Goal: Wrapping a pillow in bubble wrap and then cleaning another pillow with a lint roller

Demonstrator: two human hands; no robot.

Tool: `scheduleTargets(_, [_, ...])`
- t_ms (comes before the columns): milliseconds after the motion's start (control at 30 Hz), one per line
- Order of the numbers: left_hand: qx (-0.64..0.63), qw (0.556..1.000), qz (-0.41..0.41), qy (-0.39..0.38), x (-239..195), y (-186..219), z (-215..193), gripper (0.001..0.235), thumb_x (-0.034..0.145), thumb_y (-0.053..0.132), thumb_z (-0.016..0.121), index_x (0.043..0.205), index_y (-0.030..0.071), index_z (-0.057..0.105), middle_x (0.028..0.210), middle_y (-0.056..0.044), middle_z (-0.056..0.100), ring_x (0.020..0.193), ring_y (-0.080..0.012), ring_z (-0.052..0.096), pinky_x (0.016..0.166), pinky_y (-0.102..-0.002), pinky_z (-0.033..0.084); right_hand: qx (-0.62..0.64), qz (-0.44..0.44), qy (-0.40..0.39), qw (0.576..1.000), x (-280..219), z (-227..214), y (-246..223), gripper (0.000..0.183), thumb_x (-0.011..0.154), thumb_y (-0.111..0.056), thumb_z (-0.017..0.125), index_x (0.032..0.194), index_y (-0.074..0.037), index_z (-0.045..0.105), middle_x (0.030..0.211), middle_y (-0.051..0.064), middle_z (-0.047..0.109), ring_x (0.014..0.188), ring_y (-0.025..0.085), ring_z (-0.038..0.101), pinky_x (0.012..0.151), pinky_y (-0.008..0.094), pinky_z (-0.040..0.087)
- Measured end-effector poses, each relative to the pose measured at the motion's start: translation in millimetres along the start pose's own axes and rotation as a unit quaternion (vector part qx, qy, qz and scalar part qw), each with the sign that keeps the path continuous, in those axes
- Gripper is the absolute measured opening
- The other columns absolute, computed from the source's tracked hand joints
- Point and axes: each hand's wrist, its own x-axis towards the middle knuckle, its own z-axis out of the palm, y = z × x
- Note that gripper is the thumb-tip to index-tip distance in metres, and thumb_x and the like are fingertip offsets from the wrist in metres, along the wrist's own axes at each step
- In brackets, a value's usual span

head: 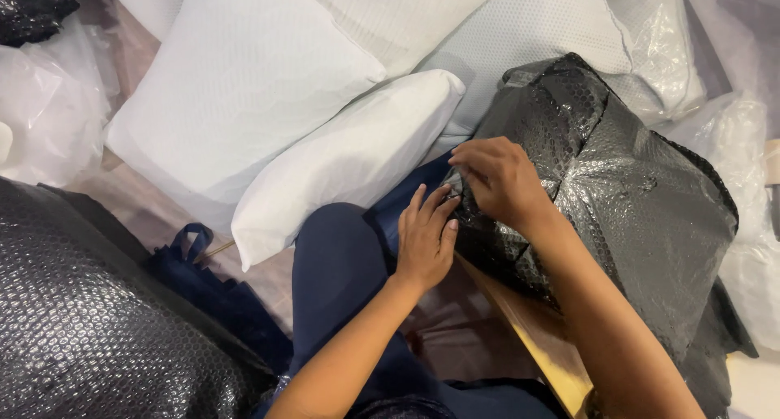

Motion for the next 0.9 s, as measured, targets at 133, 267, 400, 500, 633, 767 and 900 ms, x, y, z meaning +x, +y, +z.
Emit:
scheduleTargets(133, [0.015,1.000,-0.002,0.004,1,2,-1,0.040,0.110,0.037,0.038,0.135,0.016,0.061,0.147,-0.010,0.054,0.148,-0.0448,0.035,0.110,-0.052,0.034,-0.111,-0.233,-0.019,0.966,-17,9,14,0.015,0.096,-0.030,0.065,0.107,-0.024,0.074,0.116,-0.002,0.074,0.120,0.024,0.065,0.105,0.046,0.040])
scheduleTargets(267, [0.004,1.000,-0.009,-0.001,1,4,-3,0.039,0.110,0.036,0.040,0.136,0.016,0.060,0.148,-0.009,0.054,0.148,-0.0446,0.034,0.112,-0.053,0.033,-0.130,-0.236,-0.062,0.961,-27,8,30,0.031,0.102,-0.042,0.054,0.115,-0.020,0.071,0.123,0.002,0.073,0.131,0.026,0.059,0.118,0.053,0.024])
scheduleTargets(400, [-0.003,1.000,-0.014,-0.008,2,3,-2,0.039,0.110,0.038,0.041,0.136,0.016,0.059,0.148,-0.009,0.053,0.149,-0.0439,0.034,0.113,-0.054,0.032,-0.106,-0.228,-0.079,0.965,-32,4,27,0.059,0.100,-0.063,0.047,0.121,-0.013,0.069,0.128,0.008,0.071,0.136,0.032,0.056,0.119,0.061,0.020])
scheduleTargets(500, [-0.052,0.998,-0.036,-0.009,2,-2,2,0.038,0.108,0.034,0.043,0.140,0.018,0.056,0.150,-0.008,0.051,0.149,-0.0442,0.032,0.115,-0.055,0.031,-0.145,-0.198,-0.143,0.959,-34,4,31,0.088,0.084,-0.089,0.040,0.134,-0.019,0.061,0.139,0.003,0.064,0.145,0.029,0.046,0.122,0.065,0.010])
scheduleTargets(633, [-0.103,0.994,-0.029,-0.024,6,-9,-3,0.052,0.107,0.041,0.045,0.148,0.009,0.046,0.147,-0.016,0.052,0.148,-0.0459,0.034,0.116,-0.055,0.031,-0.209,-0.206,-0.183,0.938,-37,1,27,0.107,0.070,-0.099,0.039,0.138,-0.017,0.054,0.143,0.004,0.057,0.150,0.027,0.038,0.123,0.067,0.010])
scheduleTargets(767, [-0.134,0.988,-0.010,-0.076,15,-19,-7,0.057,0.107,0.042,0.046,0.150,0.005,0.045,0.148,-0.019,0.052,0.149,-0.0465,0.032,0.118,-0.055,0.030,-0.206,-0.213,-0.153,0.943,-39,12,37,0.097,0.075,-0.092,0.047,0.132,-0.014,0.053,0.133,0.007,0.061,0.147,0.027,0.043,0.123,0.070,0.012])
scheduleTargets(900, [-0.165,0.978,-0.004,-0.124,28,-9,-17,0.058,0.108,0.042,0.041,0.152,0.004,0.045,0.150,-0.021,0.051,0.149,-0.0477,0.030,0.120,-0.056,0.027,-0.172,-0.202,-0.142,0.954,-39,14,39,0.103,0.080,-0.089,0.042,0.149,-0.013,0.044,0.123,0.009,0.065,0.143,0.026,0.047,0.122,0.069,0.008])
